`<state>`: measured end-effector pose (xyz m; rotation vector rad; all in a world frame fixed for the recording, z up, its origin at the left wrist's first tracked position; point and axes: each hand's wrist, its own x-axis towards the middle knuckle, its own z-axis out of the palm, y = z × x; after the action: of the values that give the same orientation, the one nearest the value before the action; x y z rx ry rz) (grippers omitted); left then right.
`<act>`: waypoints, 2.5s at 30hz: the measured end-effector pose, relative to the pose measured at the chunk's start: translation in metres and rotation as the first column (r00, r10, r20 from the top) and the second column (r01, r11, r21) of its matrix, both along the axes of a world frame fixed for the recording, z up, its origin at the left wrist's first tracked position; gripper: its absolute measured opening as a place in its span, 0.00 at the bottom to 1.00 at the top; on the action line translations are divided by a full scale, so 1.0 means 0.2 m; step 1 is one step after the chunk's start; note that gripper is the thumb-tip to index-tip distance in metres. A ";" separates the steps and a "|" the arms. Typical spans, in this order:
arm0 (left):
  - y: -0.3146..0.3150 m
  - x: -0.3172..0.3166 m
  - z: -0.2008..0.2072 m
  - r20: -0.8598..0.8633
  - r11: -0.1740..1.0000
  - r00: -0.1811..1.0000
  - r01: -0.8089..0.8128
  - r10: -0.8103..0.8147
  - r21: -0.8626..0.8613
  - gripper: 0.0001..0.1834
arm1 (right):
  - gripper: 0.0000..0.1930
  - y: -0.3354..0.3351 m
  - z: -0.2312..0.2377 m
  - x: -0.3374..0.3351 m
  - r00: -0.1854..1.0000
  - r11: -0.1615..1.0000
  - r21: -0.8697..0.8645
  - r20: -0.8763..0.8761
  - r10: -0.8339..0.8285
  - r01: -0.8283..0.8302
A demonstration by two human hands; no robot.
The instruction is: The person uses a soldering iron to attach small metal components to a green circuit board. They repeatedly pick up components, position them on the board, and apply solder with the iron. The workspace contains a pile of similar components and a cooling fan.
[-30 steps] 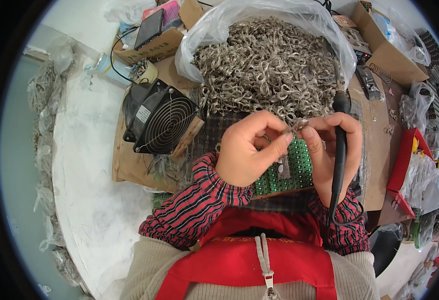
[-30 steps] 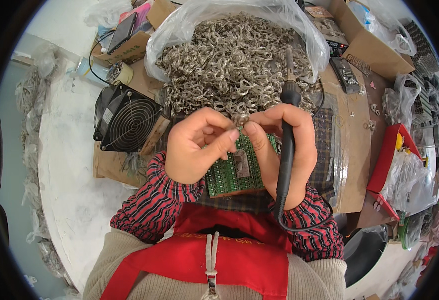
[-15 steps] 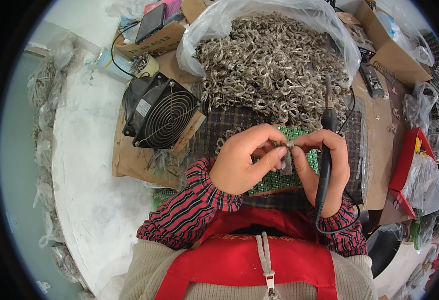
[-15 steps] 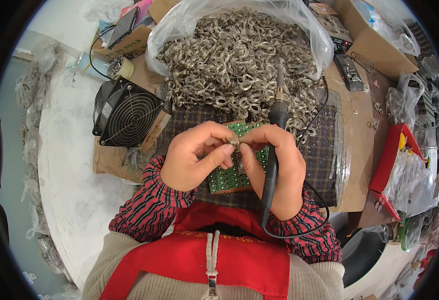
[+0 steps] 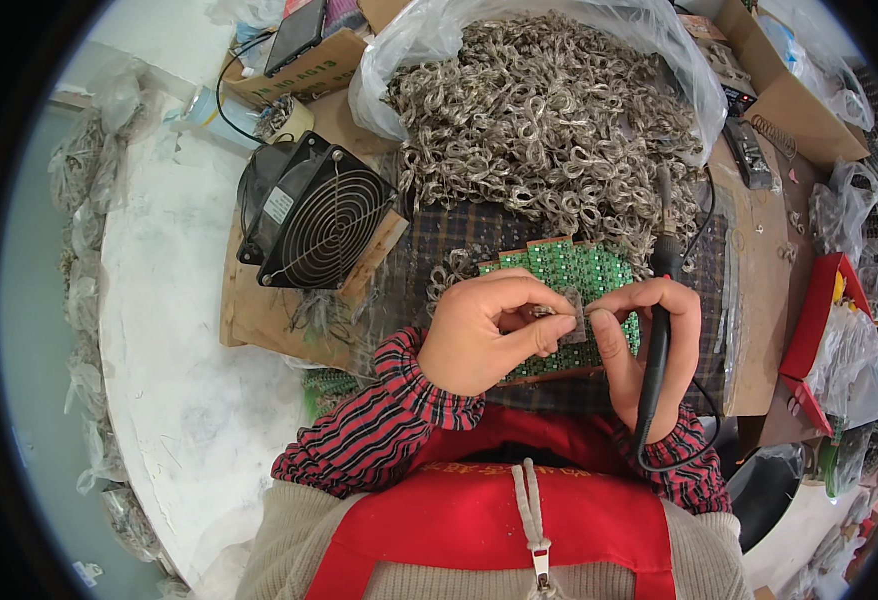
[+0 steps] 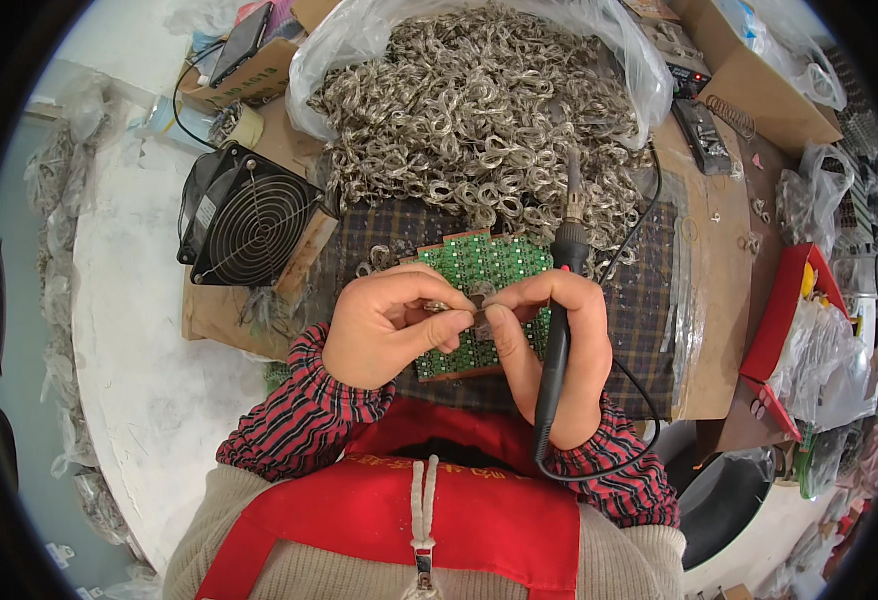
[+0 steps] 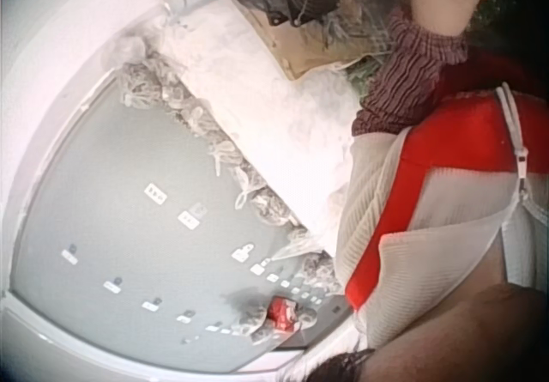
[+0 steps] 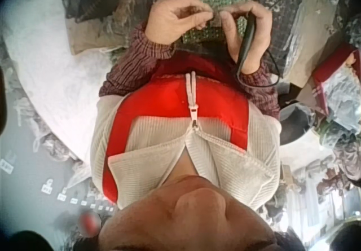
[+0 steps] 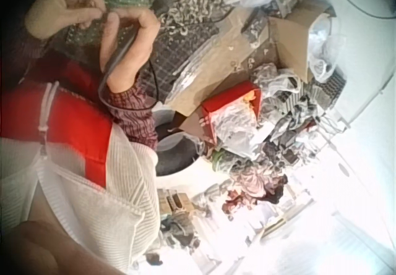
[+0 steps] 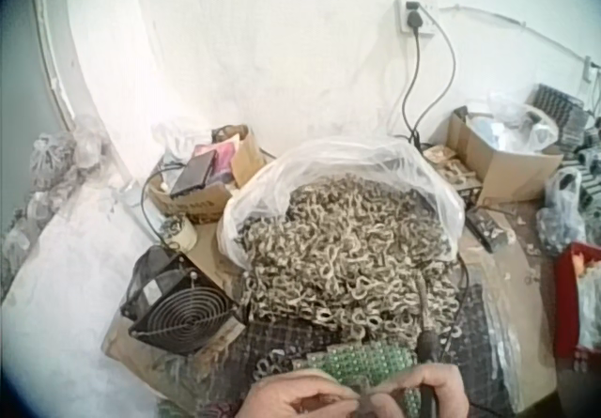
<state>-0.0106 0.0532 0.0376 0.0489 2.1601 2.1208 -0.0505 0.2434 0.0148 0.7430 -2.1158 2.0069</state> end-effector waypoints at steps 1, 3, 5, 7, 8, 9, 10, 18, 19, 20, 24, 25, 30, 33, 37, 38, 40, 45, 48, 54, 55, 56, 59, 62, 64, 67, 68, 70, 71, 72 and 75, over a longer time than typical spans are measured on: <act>0.00 0.00 0.00 0.024 1.000 1.000 -0.001 0.001 -0.028 0.06 | 0.16 0.00 -0.01 0.00 1.000 1.000 0.006 -0.008 -0.009 0.009; 0.01 0.01 0.01 0.017 0.996 1.000 -0.005 0.006 -0.089 0.06 | 0.15 0.00 -0.02 0.02 1.000 1.000 -0.022 -0.005 -0.006 0.006; 0.01 0.02 0.02 0.080 0.997 0.996 -0.034 0.039 -0.067 0.06 | 0.15 0.01 -0.02 0.01 0.997 0.997 -0.023 0.041 -0.066 0.067; 0.01 0.02 0.02 0.189 0.995 0.978 -0.096 0.088 0.031 0.07 | 0.18 0.02 -0.01 0.01 0.987 0.980 -0.162 0.125 -0.098 0.118; 0.01 0.02 0.02 0.218 0.991 0.971 -0.112 0.093 0.074 0.07 | 0.18 0.02 -0.01 0.01 0.992 0.985 -0.148 0.101 -0.072 0.087; 0.01 0.01 0.01 0.248 0.985 0.964 -0.127 0.096 0.116 0.07 | 0.18 0.02 0.00 0.02 0.995 0.989 -0.134 0.092 -0.047 0.059; 0.01 0.01 0.01 0.276 0.978 0.956 -0.142 0.095 0.155 0.07 | 0.17 0.03 0.00 0.03 1.000 0.997 -0.071 0.005 0.026 -0.025; 0.04 0.01 -0.03 0.019 0.985 0.994 -0.100 0.104 -0.141 0.04 | 0.14 -0.05 0.00 0.01 0.984 0.981 0.192 -0.171 0.041 -0.008; 0.04 0.01 -0.03 -0.004 0.980 0.995 -0.101 0.102 -0.169 0.04 | 0.15 -0.04 0.00 0.01 0.989 0.982 0.186 -0.145 0.012 0.016; 0.04 0.01 -0.03 -0.027 0.973 0.996 -0.093 0.089 -0.213 0.05 | 0.15 -0.04 0.00 0.01 0.993 0.983 0.180 -0.119 -0.016 0.038; 0.01 0.00 -0.05 -0.075 0.956 0.996 -0.076 0.057 -0.283 0.06 | 0.15 -0.01 -0.03 0.01 0.992 0.979 0.199 -0.126 -0.027 0.052; 0.01 0.00 -0.05 -0.053 0.954 0.997 -0.063 0.050 -0.292 0.07 | 0.15 0.01 -0.04 0.01 0.991 0.977 0.211 -0.132 -0.010 0.038; 0.00 -0.02 -0.07 0.090 0.910 0.996 0.030 0.008 -0.414 0.07 | 0.17 0.05 -0.07 0.03 0.991 0.973 0.193 -0.073 -0.113 0.125; 0.01 -0.04 -0.07 0.017 0.861 1.000 0.031 -0.026 -0.508 0.06 | 0.18 0.05 -0.08 0.03 0.992 0.985 0.157 -0.117 -0.050 0.068; -0.03 -0.02 -0.04 0.317 0.958 0.948 0.126 -0.040 -0.256 0.07 | 0.19 0.03 -0.08 0.03 0.989 0.976 0.213 -0.135 0.065 -0.035; -0.05 -0.01 -0.03 0.261 0.967 0.963 0.120 -0.059 -0.227 0.07 | 0.19 0.03 -0.08 0.04 0.991 0.981 0.186 -0.112 0.069 -0.048; -0.07 0.00 -0.03 0.146 0.975 0.986 0.109 -0.081 -0.192 0.07 | 0.19 0.02 -0.07 0.05 0.996 0.985 0.157 -0.039 0.081 -0.074; -0.05 0.00 -0.04 0.014 0.962 0.999 0.032 -0.030 -0.270 0.07 | 0.19 0.03 -0.06 0.05 0.996 0.975 0.219 -0.081 0.045 -0.026; -0.03 0.00 -0.05 0.012 0.964 0.999 0.046 -0.045 -0.264 0.07 | 0.19 0.03 -0.06 0.05 0.995 0.979 0.198 -0.071 0.068 -0.053; -0.02 -0.04 -0.07 0.121 0.937 0.993 0.033 0.011 -0.349 0.07 | 0.17 0.05 -0.08 0.05 0.997 0.971 0.239 -0.070 0.028 -0.010; -0.02 -0.05 -0.08 0.142 0.923 0.990 0.040 0.017 -0.384 0.07 | 0.15 0.05 -0.08 0.05 0.997 0.971 0.238 -0.072 0.025 -0.007; -0.01 -0.06 -0.09 -0.018 0.884 1.000 -0.009 0.001 -0.468 0.07 | 0.14 0.06 -0.08 0.05 0.997 0.973 0.230 -0.078 0.014 0.004; -0.01 -0.04 -0.09 0.086 0.867 0.996 0.014 0.034 -0.497 0.08 | 0.16 0.07 -0.07 0.07 0.997 0.990 0.139 -0.076 -0.004 0.015; -0.07 0.03 -0.06 0.033 0.852 0.998 -0.027 0.052 -0.524 0.07 | 0.31 0.11 -0.03 0.09 0.995 0.971 0.234 -0.080 0.059 -0.039; -0.14 0.10 -0.03 -0.001 0.836 0.997 -0.063 0.074 -0.545 0.06 | 0.38 0.11 -0.02 0.11 0.988 0.953 0.290 -0.099 0.118 -0.084; -0.22 0.17 -0.02 0.096 0.801 0.989 -0.034 0.113 -0.597 0.05 | 0.20 0.10 -0.02 0.14 0.956 0.921 0.359 -0.183 0.230 -0.153; -0.23 0.18 -0.03 0.115 0.790 0.986 -0.024 0.119 -0.613 0.04 | 0.14 0.08 -0.02 0.15 0.953 0.914 0.372 -0.182 0.241 -0.160; -0.22 0.19 -0.07 0.048 0.764 0.984 -0.102 0.172 -0.637 0.04 | 0.14 0.06 -0.03 0.17 0.948 0.904 0.388 -0.178 0.264 -0.179; -0.20 0.19 -0.09 0.045 0.748 0.978 -0.126 0.204 -0.651 0.04 | 0.14 0.04 -0.03 0.17 0.946 0.900 0.395 -0.177 0.273 -0.186; -0.19 0.19 -0.10 -0.018 0.731 0.973 -0.184 0.228 -0.658 0.04 | 0.14 0.04 -0.03 0.18 0.943 0.895 0.403 -0.179 0.281 -0.190; -0.16 0.18 -0.15 -0.147 0.701 0.954 -0.292 0.261 -0.650 0.03 | 0.15 0.02 -0.02 0.17 0.940 0.881 0.433 -0.177 0.292 -0.193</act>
<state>0.0254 0.0207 0.0085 -0.3167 2.9765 1.3068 -0.0157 0.2470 0.0105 1.3054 -2.4180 1.4737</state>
